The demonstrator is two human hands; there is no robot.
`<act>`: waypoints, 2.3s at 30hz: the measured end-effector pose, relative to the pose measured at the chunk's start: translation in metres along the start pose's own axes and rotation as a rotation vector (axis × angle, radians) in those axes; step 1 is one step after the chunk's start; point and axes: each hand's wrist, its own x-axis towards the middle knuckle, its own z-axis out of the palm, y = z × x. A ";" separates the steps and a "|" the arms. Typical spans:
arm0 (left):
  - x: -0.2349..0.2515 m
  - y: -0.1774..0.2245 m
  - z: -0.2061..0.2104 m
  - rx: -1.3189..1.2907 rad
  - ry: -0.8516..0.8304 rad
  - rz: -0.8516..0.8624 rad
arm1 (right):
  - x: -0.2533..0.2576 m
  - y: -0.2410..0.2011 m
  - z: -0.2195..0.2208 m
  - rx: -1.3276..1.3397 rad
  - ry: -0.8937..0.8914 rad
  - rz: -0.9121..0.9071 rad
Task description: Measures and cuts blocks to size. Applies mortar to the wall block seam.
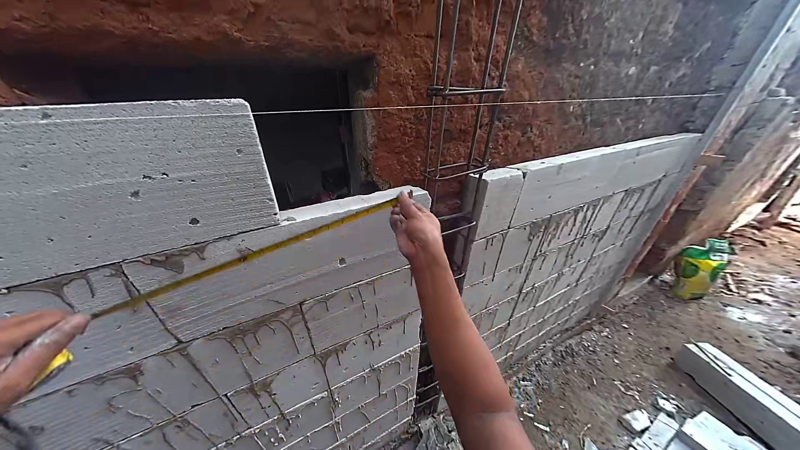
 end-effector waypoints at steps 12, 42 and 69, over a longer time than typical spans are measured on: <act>0.125 -0.010 -0.017 0.011 0.081 0.012 | 0.055 -0.032 0.039 0.040 0.035 0.105; 0.167 0.060 -0.010 0.244 -0.009 -0.115 | 0.081 -0.036 -0.004 -0.298 0.165 0.115; 0.162 0.078 -0.003 0.240 -0.109 -0.207 | 0.089 -0.031 -0.007 -0.327 0.188 0.093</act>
